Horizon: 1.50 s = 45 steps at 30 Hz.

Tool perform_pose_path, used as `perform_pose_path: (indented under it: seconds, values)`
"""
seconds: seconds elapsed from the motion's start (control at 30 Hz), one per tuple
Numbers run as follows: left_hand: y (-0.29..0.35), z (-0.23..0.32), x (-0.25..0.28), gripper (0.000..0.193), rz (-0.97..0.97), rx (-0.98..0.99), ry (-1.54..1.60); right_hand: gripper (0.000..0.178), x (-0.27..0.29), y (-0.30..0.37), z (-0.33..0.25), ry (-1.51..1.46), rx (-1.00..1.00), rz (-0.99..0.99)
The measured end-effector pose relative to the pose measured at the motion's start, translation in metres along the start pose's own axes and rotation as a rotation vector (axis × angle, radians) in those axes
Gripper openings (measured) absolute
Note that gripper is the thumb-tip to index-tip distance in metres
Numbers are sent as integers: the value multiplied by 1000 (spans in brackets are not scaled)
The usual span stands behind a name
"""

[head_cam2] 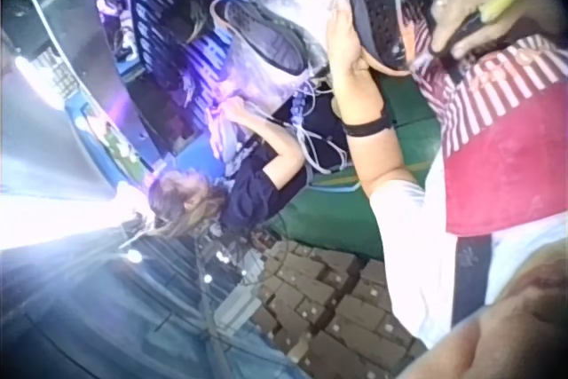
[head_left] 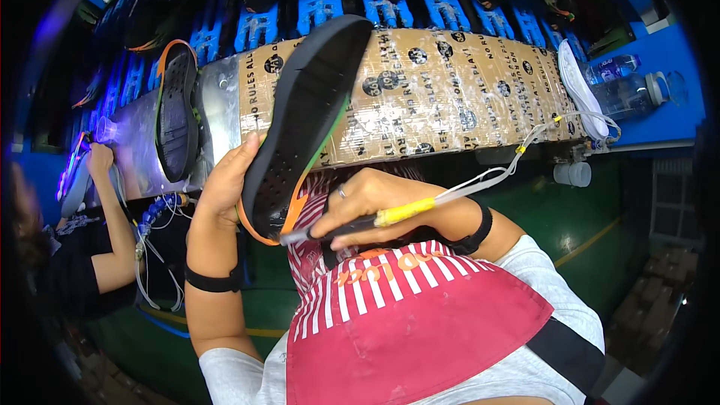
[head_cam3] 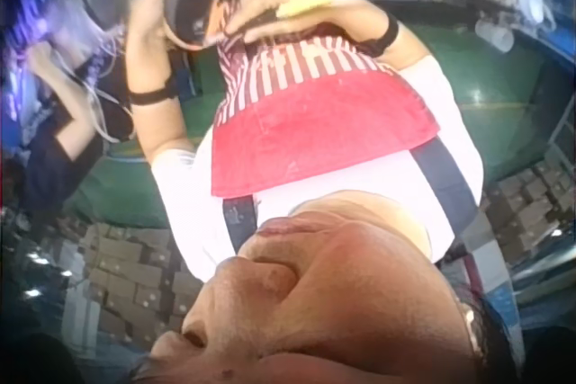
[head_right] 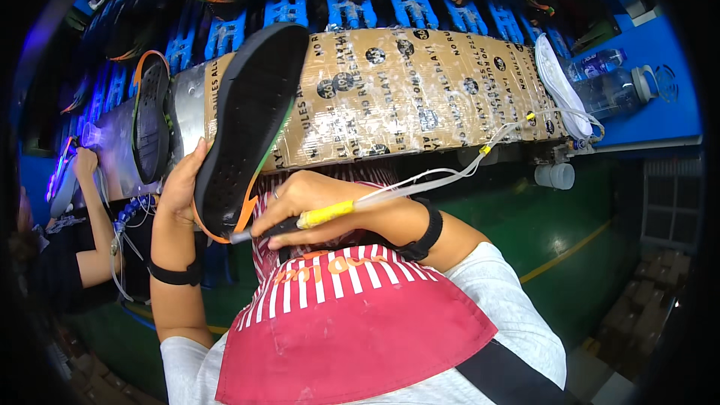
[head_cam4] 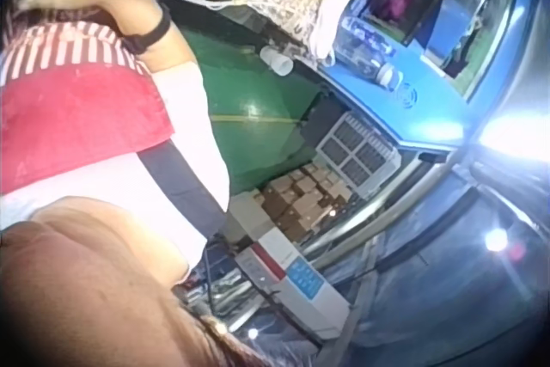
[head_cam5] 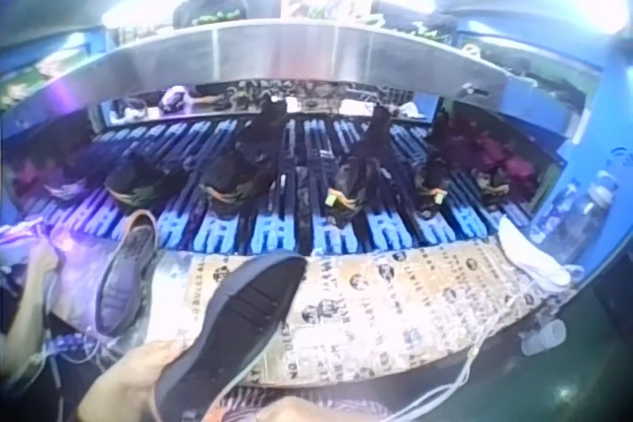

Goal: Applying industrial adhesive to the edges of shoe soles and uppers using a brush and dispenser on a production line.

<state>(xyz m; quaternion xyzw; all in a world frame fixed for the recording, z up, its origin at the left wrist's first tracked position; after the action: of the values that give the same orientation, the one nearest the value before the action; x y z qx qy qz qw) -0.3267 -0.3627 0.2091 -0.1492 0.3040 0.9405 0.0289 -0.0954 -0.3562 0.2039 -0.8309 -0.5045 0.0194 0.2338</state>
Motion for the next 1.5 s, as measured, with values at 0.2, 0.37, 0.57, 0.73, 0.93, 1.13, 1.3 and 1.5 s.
perform_pose_path:
  seconds: [0.2,0.37,0.57,0.73,0.93,1.13,1.3,1.5]
  values:
    - [-10,-10,3,51,40,-487,397,25,31,12,-6,-158,-150,358]
    - [-7,11,15,50,-158,-949,644,28,37,13,-8,-222,-153,585]
    - [7,-36,10,70,271,-644,661,28,36,15,-11,-335,-290,710]
    - [29,-81,-12,84,-142,-278,867,26,32,10,-8,-381,-326,743]
    - [21,-95,-26,87,-338,-141,974,22,22,-3,-8,-272,-366,727]
    - [7,-95,-47,90,-199,-371,818,22,15,-30,-17,-139,-274,816]
    - [4,-88,-61,88,-155,-418,676,19,17,-52,-8,162,-93,1032]
    - [-1,-87,-59,86,-182,-418,628,18,11,-62,11,429,48,1120]
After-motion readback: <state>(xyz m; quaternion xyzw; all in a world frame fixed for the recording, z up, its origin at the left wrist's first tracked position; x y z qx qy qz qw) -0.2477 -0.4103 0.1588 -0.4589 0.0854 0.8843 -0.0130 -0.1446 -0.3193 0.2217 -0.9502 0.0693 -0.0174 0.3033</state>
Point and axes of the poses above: each hand's wrist, its own y-axis away from the middle knuckle, its own x-axis out of the back of the hand, z = x × y, the point moved 1 cm from there along -y, towards the middle knuckle, and after that the axes turned 2 degrees about z, right-handed, at the moved point
